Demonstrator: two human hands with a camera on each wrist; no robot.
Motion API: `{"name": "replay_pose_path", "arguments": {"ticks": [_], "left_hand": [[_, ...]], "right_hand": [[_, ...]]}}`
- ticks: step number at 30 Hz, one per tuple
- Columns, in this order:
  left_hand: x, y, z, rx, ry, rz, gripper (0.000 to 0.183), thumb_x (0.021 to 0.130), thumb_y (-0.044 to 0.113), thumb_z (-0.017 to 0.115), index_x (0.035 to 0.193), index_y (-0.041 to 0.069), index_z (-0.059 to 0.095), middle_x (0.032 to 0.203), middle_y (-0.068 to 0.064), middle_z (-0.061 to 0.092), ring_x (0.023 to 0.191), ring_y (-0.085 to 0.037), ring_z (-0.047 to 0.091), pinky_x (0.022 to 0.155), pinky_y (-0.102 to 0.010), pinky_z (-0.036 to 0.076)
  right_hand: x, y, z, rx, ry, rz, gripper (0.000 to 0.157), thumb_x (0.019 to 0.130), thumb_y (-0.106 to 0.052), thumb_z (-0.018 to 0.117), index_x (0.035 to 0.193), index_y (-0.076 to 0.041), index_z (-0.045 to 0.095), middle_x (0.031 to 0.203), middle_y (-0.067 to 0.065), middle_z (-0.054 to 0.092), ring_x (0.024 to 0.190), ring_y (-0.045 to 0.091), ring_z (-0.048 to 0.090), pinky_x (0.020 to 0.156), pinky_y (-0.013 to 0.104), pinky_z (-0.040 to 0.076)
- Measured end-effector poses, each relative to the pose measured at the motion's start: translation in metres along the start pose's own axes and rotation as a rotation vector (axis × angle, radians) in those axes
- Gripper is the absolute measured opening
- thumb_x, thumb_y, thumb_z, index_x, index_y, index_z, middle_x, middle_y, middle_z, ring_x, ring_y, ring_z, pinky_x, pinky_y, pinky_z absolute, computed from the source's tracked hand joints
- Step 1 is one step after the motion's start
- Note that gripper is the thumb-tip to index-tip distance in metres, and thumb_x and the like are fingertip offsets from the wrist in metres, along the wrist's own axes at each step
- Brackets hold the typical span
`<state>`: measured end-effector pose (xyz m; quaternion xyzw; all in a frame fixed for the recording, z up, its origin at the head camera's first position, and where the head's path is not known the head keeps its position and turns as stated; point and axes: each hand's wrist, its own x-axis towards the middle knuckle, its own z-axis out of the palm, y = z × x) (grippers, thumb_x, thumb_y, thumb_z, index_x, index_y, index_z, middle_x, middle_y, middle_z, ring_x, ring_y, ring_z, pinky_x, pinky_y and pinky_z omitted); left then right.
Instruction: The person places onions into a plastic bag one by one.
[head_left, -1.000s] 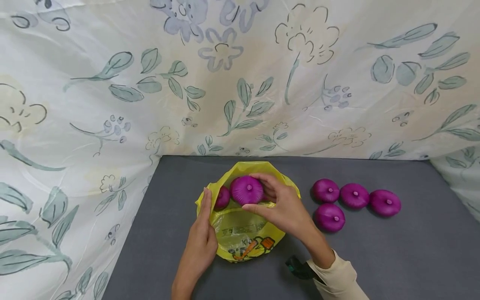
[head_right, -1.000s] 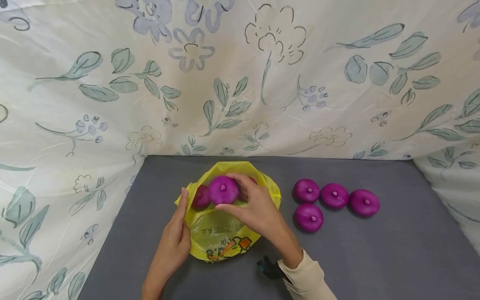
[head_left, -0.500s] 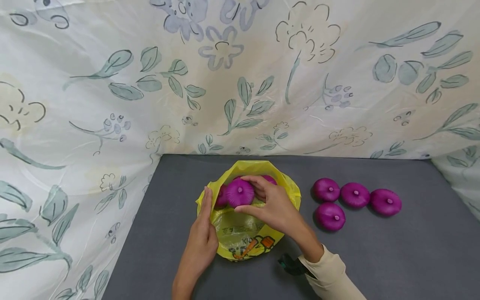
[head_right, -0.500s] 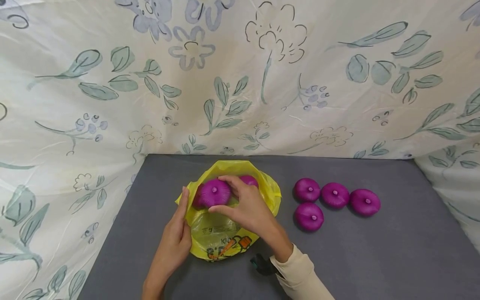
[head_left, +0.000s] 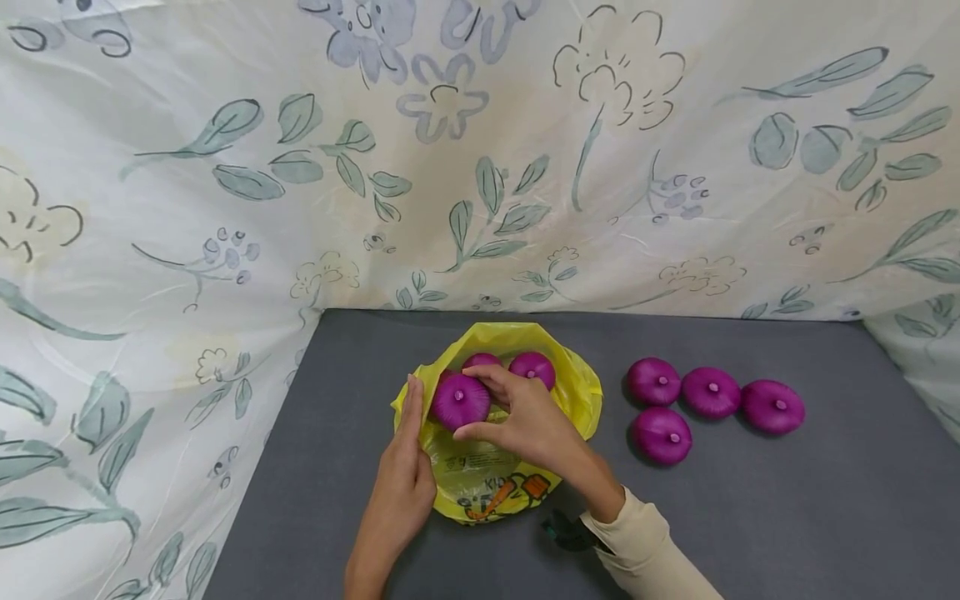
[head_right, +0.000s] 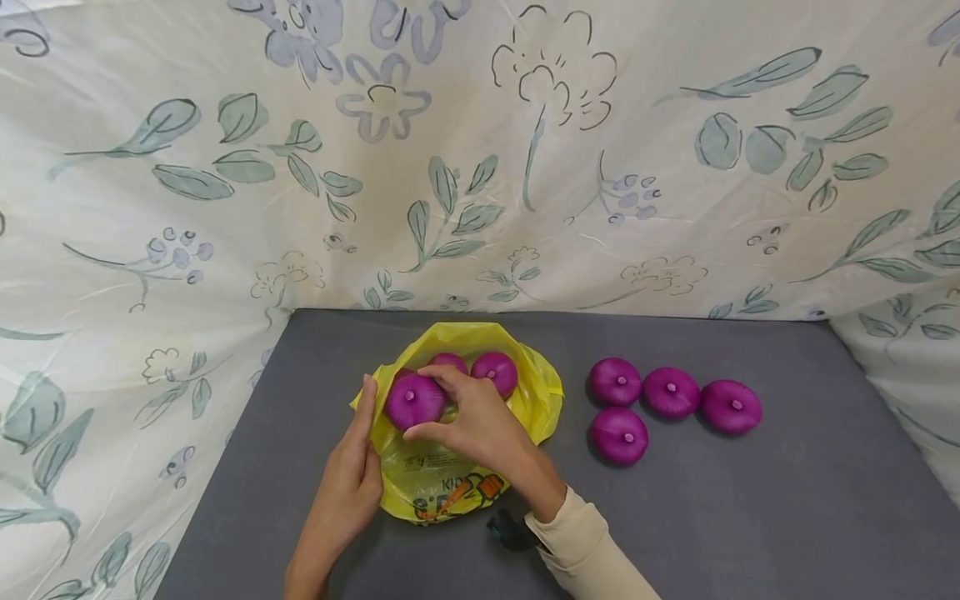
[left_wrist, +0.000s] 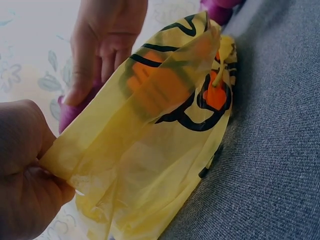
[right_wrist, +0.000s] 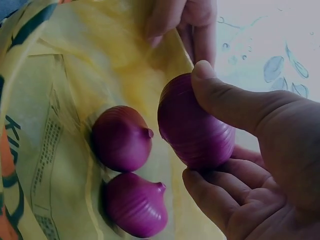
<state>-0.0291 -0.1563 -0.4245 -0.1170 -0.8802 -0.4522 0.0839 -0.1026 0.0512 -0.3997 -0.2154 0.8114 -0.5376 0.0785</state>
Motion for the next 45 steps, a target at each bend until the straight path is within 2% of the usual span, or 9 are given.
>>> {"name": "replay_pose_path", "arguments": {"ticks": [5,12,15,18,25,33,36,42,45], "left_hand": [[0.0,0.0,-0.001,-0.012,0.001,-0.008,0.091,0.094,-0.023,0.041,0.172,0.014,0.013,0.177,-0.008,0.017,0.16,-0.024,0.02,0.111,-0.005,0.022],[-0.001,-0.001,-0.001,-0.009,-0.001,-0.024,0.093,0.093,-0.023,0.042,0.172,0.016,0.011,0.177,-0.007,0.018,0.16,-0.023,0.02,0.114,-0.005,0.02],[-0.001,-0.002,-0.001,-0.003,0.005,-0.027,0.092,0.093,-0.024,0.041,0.172,0.013,0.012,0.177,-0.009,0.018,0.16,-0.025,0.021,0.11,-0.004,0.021],[-0.002,-0.001,-0.001,-0.002,0.009,-0.039,0.095,0.092,-0.024,0.041,0.172,0.016,0.01,0.177,-0.008,0.016,0.16,-0.025,0.02,0.109,-0.004,0.022],[-0.001,0.0,-0.001,-0.029,0.008,-0.047,0.094,0.093,-0.023,0.041,0.172,0.017,0.01,0.178,-0.006,0.014,0.161,-0.022,0.018,0.104,-0.006,0.025],[-0.003,0.001,-0.001,-0.031,0.022,-0.035,0.096,0.094,-0.021,0.041,0.172,0.024,0.008,0.177,-0.009,0.016,0.161,-0.023,0.019,0.116,-0.007,0.019],[-0.004,0.0,0.0,-0.026,0.035,-0.023,0.096,0.094,-0.021,0.041,0.172,0.024,0.008,0.177,-0.01,0.017,0.16,-0.025,0.021,0.118,-0.008,0.017],[-0.006,-0.001,0.001,-0.015,0.053,0.01,0.097,0.092,-0.023,0.042,0.172,0.02,0.008,0.177,-0.006,0.015,0.159,-0.029,0.022,0.12,-0.01,0.015],[-0.006,-0.001,0.001,-0.022,0.047,0.006,0.097,0.092,-0.023,0.042,0.172,0.021,0.008,0.177,-0.002,0.013,0.16,-0.028,0.021,0.119,-0.009,0.016]], "right_hand": [[0.005,0.0,0.005,-0.033,-0.02,-0.008,0.077,0.077,-0.035,0.096,0.143,-0.014,0.063,0.135,0.0,0.072,0.125,0.017,0.069,0.101,0.036,0.056],[0.009,0.004,0.012,-0.107,-0.048,0.0,0.077,0.077,-0.035,0.096,0.144,-0.017,0.064,0.135,0.002,0.072,0.125,0.019,0.069,0.1,0.036,0.057],[0.01,0.004,0.013,-0.141,-0.056,-0.01,0.077,0.077,-0.037,0.096,0.144,-0.017,0.064,0.134,0.003,0.073,0.123,0.021,0.07,0.099,0.037,0.058],[0.011,0.006,0.014,-0.171,-0.064,-0.018,0.078,0.077,-0.041,0.095,0.145,-0.018,0.064,0.133,0.003,0.074,0.122,0.02,0.07,0.099,0.037,0.058],[0.016,0.004,0.017,-0.233,-0.078,-0.046,0.08,0.077,-0.045,0.095,0.146,-0.018,0.064,0.126,-0.001,0.075,0.11,0.013,0.073,0.093,0.033,0.06],[0.018,0.007,0.026,-0.186,-0.12,-0.046,0.078,0.078,-0.037,0.096,0.146,-0.017,0.064,0.134,0.0,0.071,0.119,0.017,0.07,0.1,0.035,0.057],[0.017,0.008,0.029,-0.199,-0.124,-0.058,0.077,0.078,-0.037,0.096,0.146,-0.018,0.064,0.132,0.0,0.072,0.116,0.016,0.071,0.098,0.035,0.058],[0.014,0.01,0.035,-0.239,-0.137,-0.079,0.079,0.078,-0.038,0.095,0.149,-0.02,0.064,0.128,0.001,0.075,0.109,0.013,0.071,0.093,0.035,0.06],[0.012,0.011,0.038,-0.267,-0.143,-0.083,0.08,0.079,-0.039,0.094,0.15,-0.022,0.063,0.124,0.0,0.076,0.102,0.013,0.071,0.088,0.033,0.06]]}}
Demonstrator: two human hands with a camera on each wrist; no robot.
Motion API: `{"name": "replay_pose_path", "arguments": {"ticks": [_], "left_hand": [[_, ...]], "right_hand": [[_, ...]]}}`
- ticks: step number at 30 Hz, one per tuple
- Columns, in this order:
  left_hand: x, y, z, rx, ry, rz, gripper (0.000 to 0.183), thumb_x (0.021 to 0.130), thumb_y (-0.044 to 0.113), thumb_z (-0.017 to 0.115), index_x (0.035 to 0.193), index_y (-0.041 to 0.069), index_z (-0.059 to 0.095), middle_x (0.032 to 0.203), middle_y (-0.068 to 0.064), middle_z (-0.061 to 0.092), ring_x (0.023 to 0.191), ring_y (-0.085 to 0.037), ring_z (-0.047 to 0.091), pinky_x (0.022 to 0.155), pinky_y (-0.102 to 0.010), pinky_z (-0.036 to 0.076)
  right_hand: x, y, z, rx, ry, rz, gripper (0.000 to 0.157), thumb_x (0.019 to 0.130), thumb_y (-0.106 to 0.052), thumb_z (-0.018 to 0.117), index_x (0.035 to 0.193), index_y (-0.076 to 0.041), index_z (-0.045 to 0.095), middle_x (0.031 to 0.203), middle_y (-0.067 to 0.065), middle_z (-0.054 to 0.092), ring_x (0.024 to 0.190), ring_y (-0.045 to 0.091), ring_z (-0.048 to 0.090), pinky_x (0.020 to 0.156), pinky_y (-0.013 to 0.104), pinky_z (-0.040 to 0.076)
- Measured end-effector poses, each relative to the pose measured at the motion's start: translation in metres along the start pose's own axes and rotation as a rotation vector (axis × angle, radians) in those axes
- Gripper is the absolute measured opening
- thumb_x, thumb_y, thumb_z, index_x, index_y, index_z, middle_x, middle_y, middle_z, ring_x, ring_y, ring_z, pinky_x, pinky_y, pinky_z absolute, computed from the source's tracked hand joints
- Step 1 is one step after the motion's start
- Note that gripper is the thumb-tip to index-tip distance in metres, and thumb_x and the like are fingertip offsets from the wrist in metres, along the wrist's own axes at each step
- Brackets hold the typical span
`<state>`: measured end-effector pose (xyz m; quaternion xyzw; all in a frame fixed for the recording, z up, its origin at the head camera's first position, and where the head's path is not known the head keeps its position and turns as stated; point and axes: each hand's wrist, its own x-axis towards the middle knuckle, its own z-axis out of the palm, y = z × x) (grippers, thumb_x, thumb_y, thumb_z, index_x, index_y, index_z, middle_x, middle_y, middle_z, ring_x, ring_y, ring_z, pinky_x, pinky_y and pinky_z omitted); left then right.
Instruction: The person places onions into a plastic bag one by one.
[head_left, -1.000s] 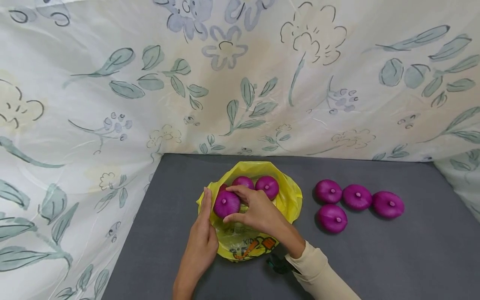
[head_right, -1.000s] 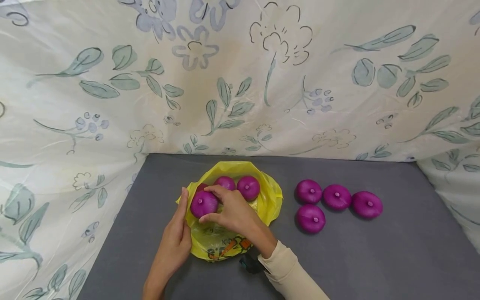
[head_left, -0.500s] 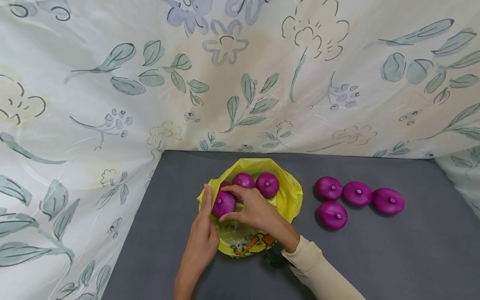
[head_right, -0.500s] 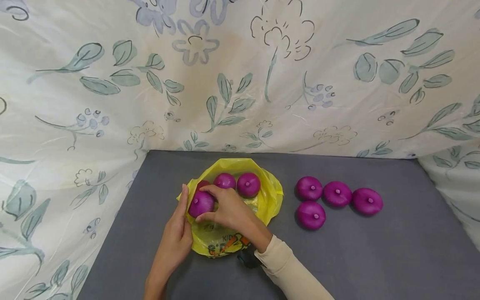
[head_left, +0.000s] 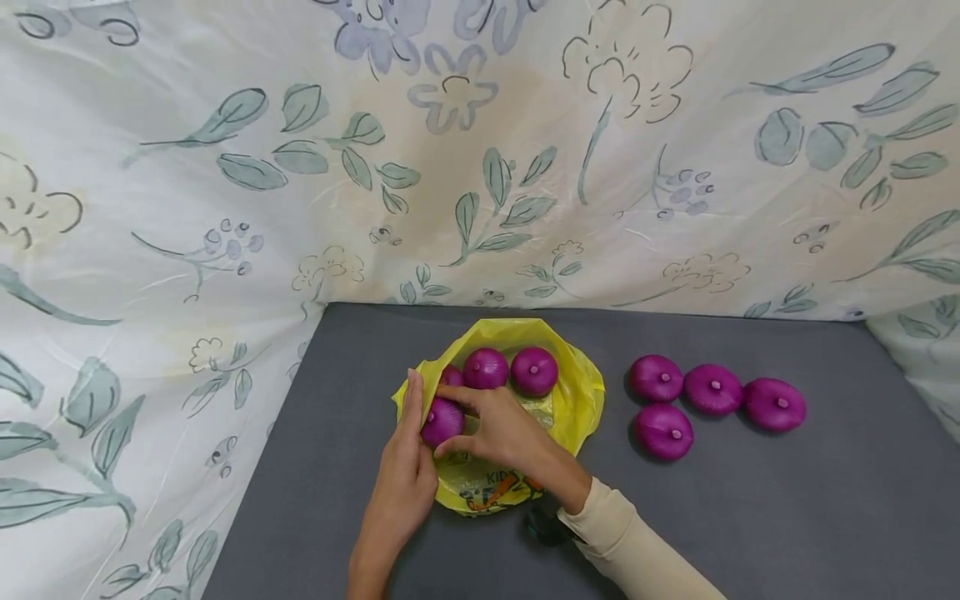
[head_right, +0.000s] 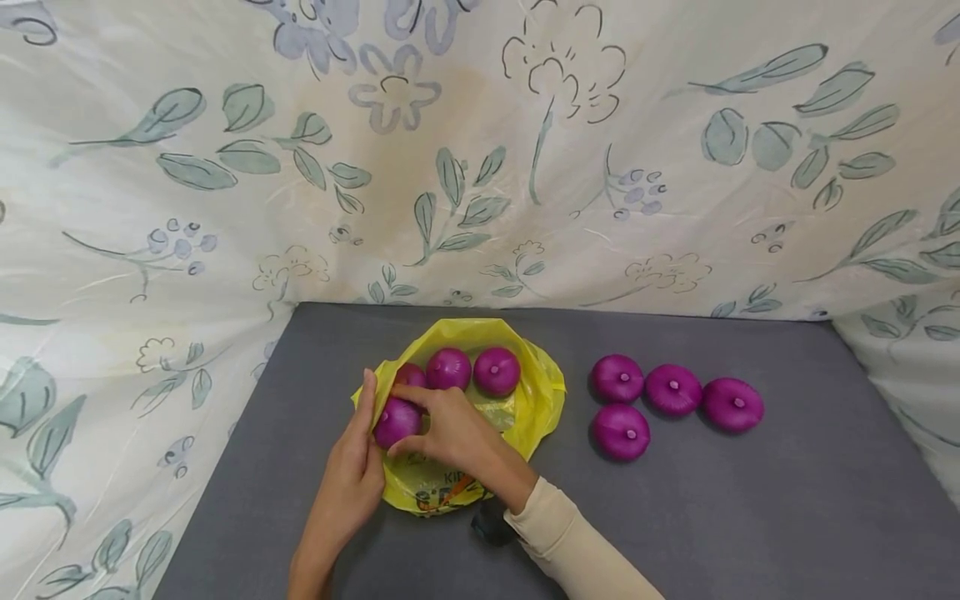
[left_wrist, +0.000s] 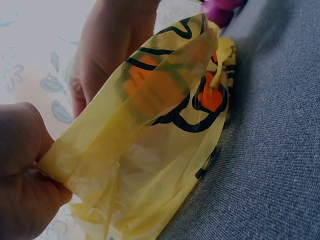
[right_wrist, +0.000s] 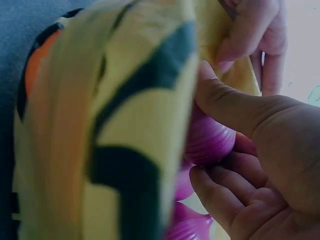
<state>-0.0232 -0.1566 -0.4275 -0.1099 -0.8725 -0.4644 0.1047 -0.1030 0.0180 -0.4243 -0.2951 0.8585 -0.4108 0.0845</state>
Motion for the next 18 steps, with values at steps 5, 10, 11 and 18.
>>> {"name": "replay_pose_path", "arguments": {"ticks": [5,10,11,18], "left_hand": [[0.0,0.002,-0.001,-0.022,-0.023,-0.033,0.098,0.094,-0.022,0.042,0.172,0.026,0.007,0.178,0.002,0.012,0.16,-0.022,0.02,0.11,-0.006,0.023],[-0.001,0.003,-0.002,-0.023,-0.033,-0.041,0.098,0.094,-0.021,0.044,0.172,0.026,0.008,0.178,-0.004,0.015,0.16,-0.02,0.021,0.106,-0.006,0.026],[-0.001,0.003,-0.002,-0.021,-0.032,-0.042,0.098,0.094,-0.021,0.044,0.172,0.026,0.008,0.178,-0.005,0.016,0.16,-0.02,0.022,0.106,-0.007,0.026],[-0.001,0.005,-0.002,0.009,-0.03,-0.046,0.099,0.094,-0.021,0.046,0.172,0.028,0.008,0.177,-0.004,0.017,0.154,-0.017,0.032,0.097,-0.017,0.035]], "right_hand": [[-0.001,0.001,0.004,-0.018,-0.009,-0.016,0.08,0.08,-0.038,0.094,0.151,-0.021,0.061,0.128,0.0,0.074,0.101,0.011,0.07,0.089,0.031,0.059],[-0.003,0.002,0.008,-0.047,-0.009,-0.043,0.076,0.081,-0.036,0.093,0.149,-0.02,0.063,0.131,-0.002,0.073,0.109,0.008,0.068,0.095,0.029,0.057],[-0.003,0.002,0.009,-0.053,-0.01,-0.05,0.075,0.081,-0.036,0.093,0.148,-0.02,0.063,0.13,-0.002,0.073,0.109,0.008,0.068,0.095,0.028,0.057],[-0.003,0.002,0.013,-0.055,-0.023,-0.06,0.068,0.081,-0.032,0.094,0.143,-0.022,0.067,0.119,-0.004,0.075,0.095,0.004,0.066,0.089,0.025,0.057]]}}
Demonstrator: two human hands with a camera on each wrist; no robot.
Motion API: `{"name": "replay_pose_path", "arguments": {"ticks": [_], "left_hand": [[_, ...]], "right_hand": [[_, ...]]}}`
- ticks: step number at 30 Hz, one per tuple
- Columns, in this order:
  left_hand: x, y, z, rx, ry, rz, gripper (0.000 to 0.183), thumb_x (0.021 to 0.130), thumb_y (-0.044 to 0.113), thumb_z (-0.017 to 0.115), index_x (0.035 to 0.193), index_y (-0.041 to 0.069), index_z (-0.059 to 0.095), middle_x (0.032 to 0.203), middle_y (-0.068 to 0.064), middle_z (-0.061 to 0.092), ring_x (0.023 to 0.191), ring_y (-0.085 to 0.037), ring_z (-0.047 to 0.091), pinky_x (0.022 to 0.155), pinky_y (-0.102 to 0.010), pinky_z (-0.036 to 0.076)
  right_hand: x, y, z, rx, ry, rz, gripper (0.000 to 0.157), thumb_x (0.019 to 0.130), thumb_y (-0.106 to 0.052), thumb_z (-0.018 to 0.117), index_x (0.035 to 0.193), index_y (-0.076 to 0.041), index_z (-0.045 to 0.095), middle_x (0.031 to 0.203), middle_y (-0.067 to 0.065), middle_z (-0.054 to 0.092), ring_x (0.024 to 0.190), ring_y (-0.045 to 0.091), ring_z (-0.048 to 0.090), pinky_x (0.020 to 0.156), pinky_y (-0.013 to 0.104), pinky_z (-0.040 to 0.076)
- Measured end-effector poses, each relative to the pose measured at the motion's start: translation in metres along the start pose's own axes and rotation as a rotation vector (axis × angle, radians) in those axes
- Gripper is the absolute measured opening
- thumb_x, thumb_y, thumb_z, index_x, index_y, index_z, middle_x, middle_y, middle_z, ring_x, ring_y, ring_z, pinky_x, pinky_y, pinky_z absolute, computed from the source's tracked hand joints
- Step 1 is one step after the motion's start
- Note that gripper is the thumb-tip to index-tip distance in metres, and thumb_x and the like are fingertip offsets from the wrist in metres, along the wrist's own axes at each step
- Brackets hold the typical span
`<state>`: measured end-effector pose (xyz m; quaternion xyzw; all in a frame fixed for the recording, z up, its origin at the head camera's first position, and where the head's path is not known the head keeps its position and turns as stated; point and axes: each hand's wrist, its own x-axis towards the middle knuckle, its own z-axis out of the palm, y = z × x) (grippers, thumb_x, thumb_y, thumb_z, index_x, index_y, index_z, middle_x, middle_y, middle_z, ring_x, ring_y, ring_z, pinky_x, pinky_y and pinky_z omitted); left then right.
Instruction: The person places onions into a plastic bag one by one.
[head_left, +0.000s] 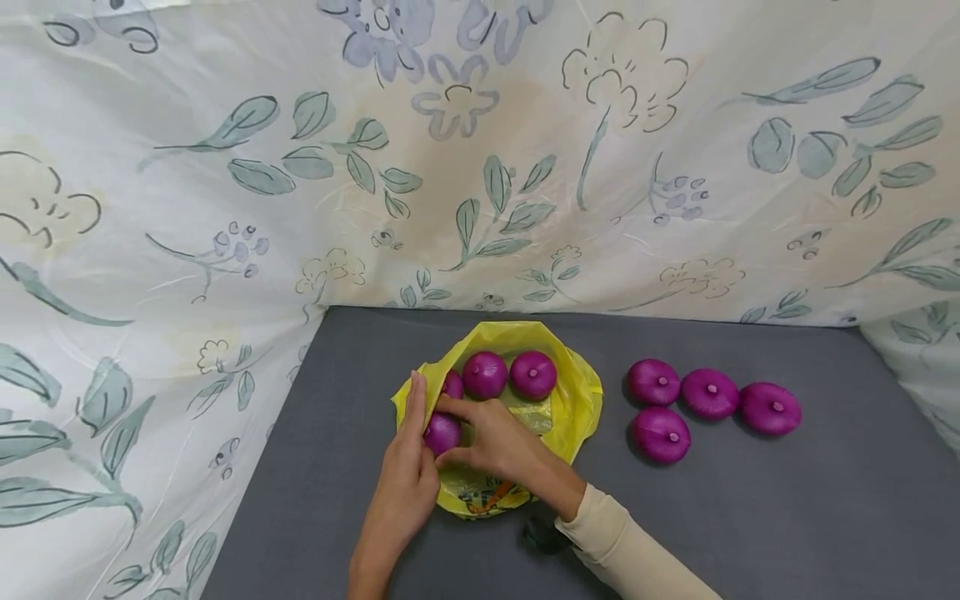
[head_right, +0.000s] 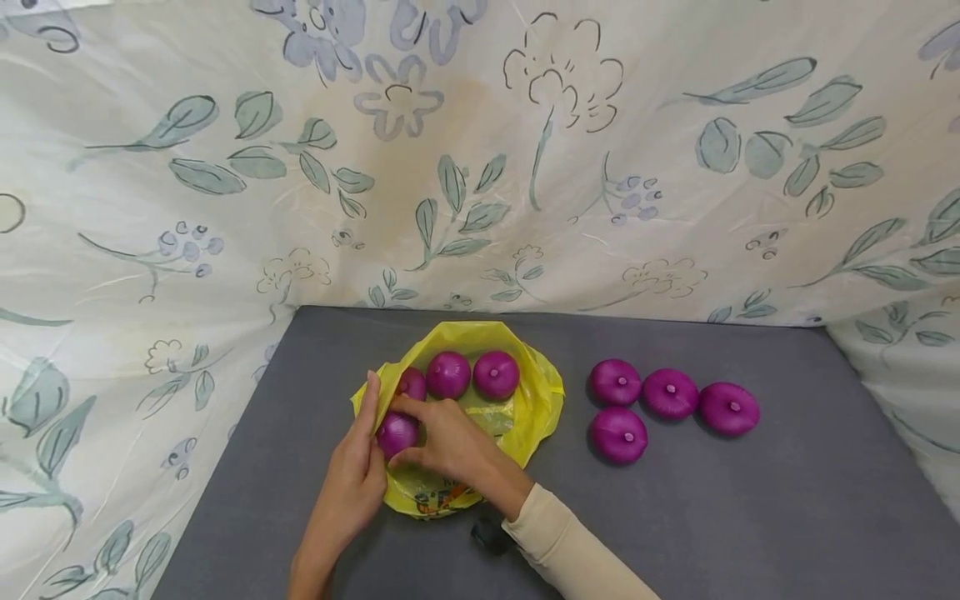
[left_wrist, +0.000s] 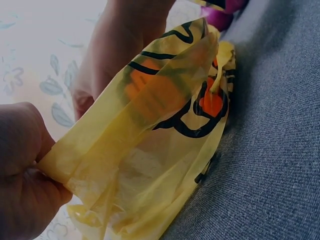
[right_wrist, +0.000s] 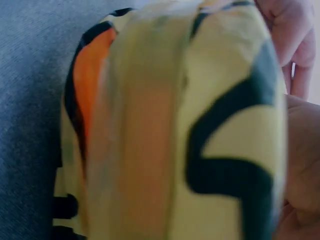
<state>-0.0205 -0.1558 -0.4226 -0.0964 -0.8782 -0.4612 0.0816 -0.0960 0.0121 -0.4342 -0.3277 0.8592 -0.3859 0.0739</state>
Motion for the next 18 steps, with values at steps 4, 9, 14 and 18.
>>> {"name": "replay_pose_path", "arguments": {"ticks": [4,9,14,18], "left_hand": [[0.001,0.0,0.003,0.008,0.008,0.011,0.099,0.094,-0.022,0.045,0.172,0.026,0.008,0.177,-0.007,0.018,0.154,-0.021,0.033,0.096,-0.017,0.035],[0.001,0.001,0.007,0.002,0.014,0.019,0.097,0.094,-0.023,0.043,0.172,0.022,0.009,0.177,-0.009,0.018,0.156,-0.024,0.031,0.098,-0.014,0.032],[0.002,0.002,0.01,-0.003,0.02,0.026,0.096,0.092,-0.025,0.042,0.172,0.019,0.011,0.177,-0.009,0.018,0.157,-0.026,0.027,0.101,-0.011,0.03],[0.004,0.002,0.012,-0.009,0.032,0.034,0.098,0.092,-0.025,0.043,0.172,0.021,0.011,0.176,-0.01,0.019,0.158,-0.024,0.026,0.108,-0.007,0.026]], "right_hand": [[0.0,0.005,0.002,0.007,-0.01,-0.005,0.067,0.083,-0.032,0.092,0.144,-0.022,0.066,0.118,-0.005,0.076,0.093,0.003,0.066,0.087,0.022,0.057],[0.0,0.009,0.003,-0.003,-0.01,-0.029,0.067,0.084,-0.032,0.091,0.145,-0.021,0.065,0.123,-0.005,0.075,0.101,0.004,0.068,0.092,0.023,0.057],[0.0,0.013,0.004,-0.013,-0.024,-0.043,0.07,0.085,-0.03,0.09,0.149,-0.021,0.062,0.132,-0.005,0.072,0.113,0.005,0.067,0.1,0.026,0.055],[0.0,0.016,0.004,-0.014,-0.026,-0.072,0.07,0.085,-0.029,0.09,0.148,-0.022,0.062,0.133,-0.005,0.071,0.116,0.006,0.067,0.102,0.028,0.054]]}}
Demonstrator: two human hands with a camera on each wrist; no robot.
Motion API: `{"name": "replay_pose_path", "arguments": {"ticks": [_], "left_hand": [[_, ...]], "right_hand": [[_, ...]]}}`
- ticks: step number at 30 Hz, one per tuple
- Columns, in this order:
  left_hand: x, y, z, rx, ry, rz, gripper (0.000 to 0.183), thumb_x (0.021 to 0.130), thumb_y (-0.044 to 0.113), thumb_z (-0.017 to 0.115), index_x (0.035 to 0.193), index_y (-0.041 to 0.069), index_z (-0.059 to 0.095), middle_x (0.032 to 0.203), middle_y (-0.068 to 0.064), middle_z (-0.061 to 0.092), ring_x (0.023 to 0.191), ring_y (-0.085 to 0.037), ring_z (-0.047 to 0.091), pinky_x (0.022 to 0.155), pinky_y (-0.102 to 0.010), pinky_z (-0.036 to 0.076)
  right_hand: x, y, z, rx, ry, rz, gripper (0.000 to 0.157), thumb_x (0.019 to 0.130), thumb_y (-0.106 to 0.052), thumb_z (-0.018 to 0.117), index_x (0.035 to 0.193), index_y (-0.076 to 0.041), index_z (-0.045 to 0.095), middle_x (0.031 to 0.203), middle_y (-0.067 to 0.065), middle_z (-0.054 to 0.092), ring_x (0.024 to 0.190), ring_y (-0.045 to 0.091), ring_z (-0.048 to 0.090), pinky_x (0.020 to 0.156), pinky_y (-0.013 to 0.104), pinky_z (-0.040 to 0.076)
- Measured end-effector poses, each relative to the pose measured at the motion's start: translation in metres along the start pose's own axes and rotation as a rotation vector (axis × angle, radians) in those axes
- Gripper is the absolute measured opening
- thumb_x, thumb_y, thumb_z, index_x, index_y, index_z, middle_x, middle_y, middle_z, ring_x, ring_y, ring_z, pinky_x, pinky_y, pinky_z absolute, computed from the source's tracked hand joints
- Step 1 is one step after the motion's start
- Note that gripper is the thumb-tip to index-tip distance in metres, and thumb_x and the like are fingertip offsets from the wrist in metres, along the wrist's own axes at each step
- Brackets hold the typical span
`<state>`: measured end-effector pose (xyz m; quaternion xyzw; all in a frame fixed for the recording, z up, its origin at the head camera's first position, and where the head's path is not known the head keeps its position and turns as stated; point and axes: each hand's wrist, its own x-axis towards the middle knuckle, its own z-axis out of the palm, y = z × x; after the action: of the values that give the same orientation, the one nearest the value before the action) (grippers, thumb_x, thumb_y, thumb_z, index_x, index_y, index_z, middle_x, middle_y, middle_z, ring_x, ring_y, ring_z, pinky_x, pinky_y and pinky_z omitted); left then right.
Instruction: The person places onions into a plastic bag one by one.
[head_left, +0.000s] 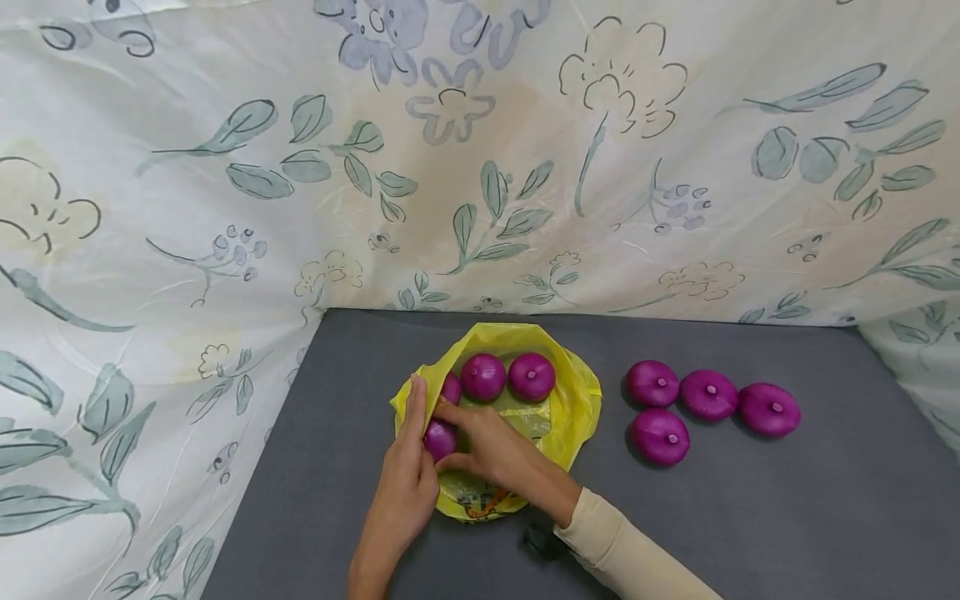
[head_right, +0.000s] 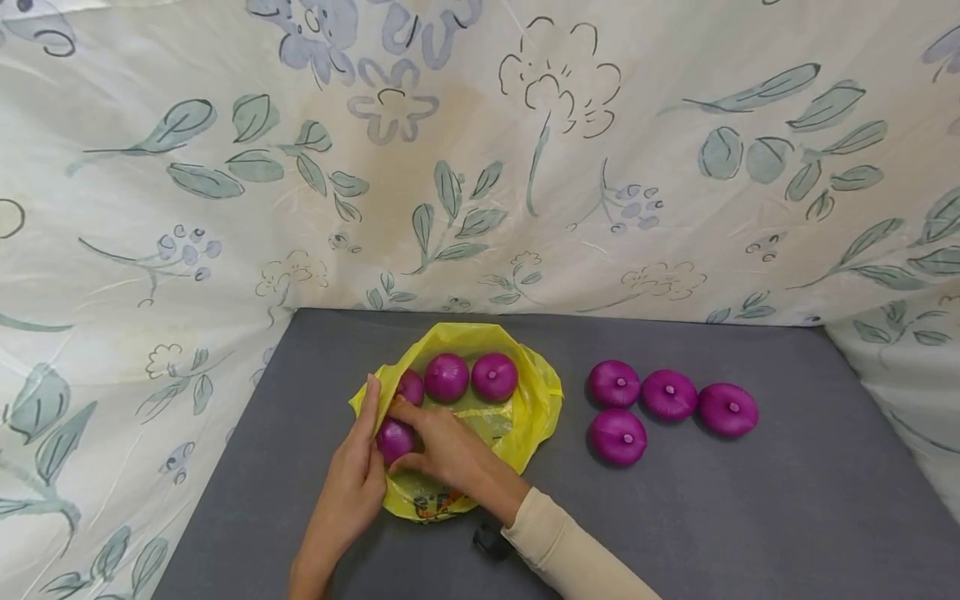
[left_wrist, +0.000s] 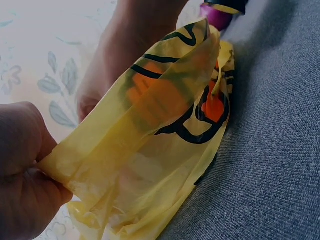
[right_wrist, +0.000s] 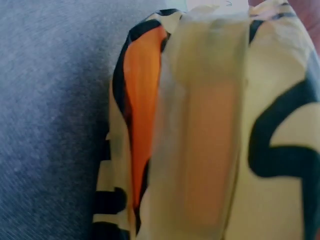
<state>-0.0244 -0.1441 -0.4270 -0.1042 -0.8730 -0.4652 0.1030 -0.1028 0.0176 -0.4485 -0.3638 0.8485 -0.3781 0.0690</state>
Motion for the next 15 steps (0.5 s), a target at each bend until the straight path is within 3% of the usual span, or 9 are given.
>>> {"name": "replay_pose_path", "arguments": {"ticks": [9,15], "left_hand": [[-0.0003,-0.002,-0.0003,-0.007,0.001,0.004,0.091,0.093,-0.022,0.045,0.172,0.014,0.016,0.176,-0.01,0.023,0.155,-0.017,0.029,0.108,-0.005,0.025],[-0.0012,-0.0023,-0.0017,-0.02,-0.008,-0.008,0.092,0.093,-0.021,0.045,0.172,0.016,0.015,0.176,-0.009,0.023,0.156,-0.016,0.027,0.111,-0.005,0.024]], "right_hand": [[-0.0021,0.0001,0.0028,-0.017,-0.017,-0.027,0.07,0.088,-0.03,0.087,0.151,-0.022,0.057,0.138,-0.006,0.068,0.125,0.009,0.065,0.107,0.03,0.052],[-0.0032,-0.002,0.0038,-0.025,-0.026,-0.009,0.074,0.088,-0.031,0.087,0.154,-0.024,0.054,0.142,-0.006,0.066,0.128,0.008,0.063,0.109,0.031,0.05]]}}
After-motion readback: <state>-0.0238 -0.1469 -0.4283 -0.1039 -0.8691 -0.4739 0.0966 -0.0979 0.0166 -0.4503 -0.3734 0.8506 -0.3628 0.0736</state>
